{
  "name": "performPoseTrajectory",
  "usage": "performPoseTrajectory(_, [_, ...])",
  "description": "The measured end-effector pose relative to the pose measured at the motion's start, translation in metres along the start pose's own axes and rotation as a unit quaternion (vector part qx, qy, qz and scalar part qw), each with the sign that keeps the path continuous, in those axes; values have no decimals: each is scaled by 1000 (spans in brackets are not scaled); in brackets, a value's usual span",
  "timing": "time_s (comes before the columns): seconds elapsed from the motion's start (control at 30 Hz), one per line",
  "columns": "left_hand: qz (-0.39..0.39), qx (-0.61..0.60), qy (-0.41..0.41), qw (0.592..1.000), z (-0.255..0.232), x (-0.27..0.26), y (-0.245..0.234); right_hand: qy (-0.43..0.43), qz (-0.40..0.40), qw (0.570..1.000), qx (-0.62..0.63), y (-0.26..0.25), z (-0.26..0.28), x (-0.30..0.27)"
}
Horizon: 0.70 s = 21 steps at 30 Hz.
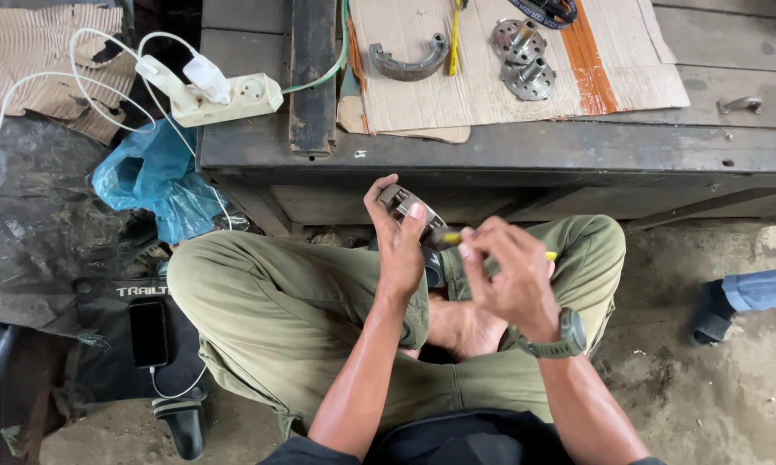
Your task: The person sits on the floor and cleans a cylindrical metal part with multiple holes using a yellow toothbrush. They scrub the inside of the holes and the outer surface of the part, rotating it to access different areas. Other metal parts and tools are visible on a wooden workbench nearby.
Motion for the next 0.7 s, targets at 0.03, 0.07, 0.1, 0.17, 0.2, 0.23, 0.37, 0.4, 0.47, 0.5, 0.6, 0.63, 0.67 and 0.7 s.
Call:
performPoseTrajectory(0.03, [-1,0,-2,1000,5,-2,-3,2,2,1000,1,-2,12,7])
performPoseTrajectory(0.07, [-1,17,9,1000,6,3,-5,-4,-4,1000,-5,-4,23,19])
performPoseTrajectory(0.1, [-1,34,20,999,6,8,-8,-10,-9,1000,-11,-7,37,31])
performPoseTrajectory(0.17, [-3,-28,8,1000,16,10,1,-14,-44,998,-37,-25,25,39])
performPoseTrajectory(0.2, [-4,-83,-44,996,28,1,3,21,-65,996,-54,-33,20,36])
performPoseTrajectory(0.23, [-5,-84,-29,996,32,17,5,7,-69,996,-54,-30,16,41])
performPoseTrajectory(0.37, [6,-170,-96,981,26,0,14,99,-110,988,41,-27,12,13])
performPoseTrajectory(0.4, [13,-201,-103,974,10,4,19,103,-123,985,59,-26,9,16])
performPoseTrajectory(0.47, [6,-212,-123,970,21,1,15,123,-125,982,69,-21,8,5])
performPoseTrajectory(0.5, [1,-226,-133,965,24,3,14,134,-128,980,78,-20,8,3])
performPoseTrajectory(0.6, [-33,-234,-149,960,41,6,14,137,-110,984,34,-20,19,6])
performPoseTrajectory(0.63, [-29,-237,-134,962,34,14,15,122,-115,985,34,-16,17,9])
performPoseTrajectory(0.67, [-28,-231,-150,961,31,11,13,127,-115,984,46,-11,16,5])
performPoseTrajectory(0.7, [-27,-224,-165,960,30,10,12,131,-114,983,58,-5,14,1])
Point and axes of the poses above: each hand's wrist, its own x-axis towards the middle knuckle, its own y-axis out of the palm, z = x × y, the point moved 5 cm from there along x, towards the middle knuckle, and after that the axes turned 12 degrees about x, right-handed, at the moved point
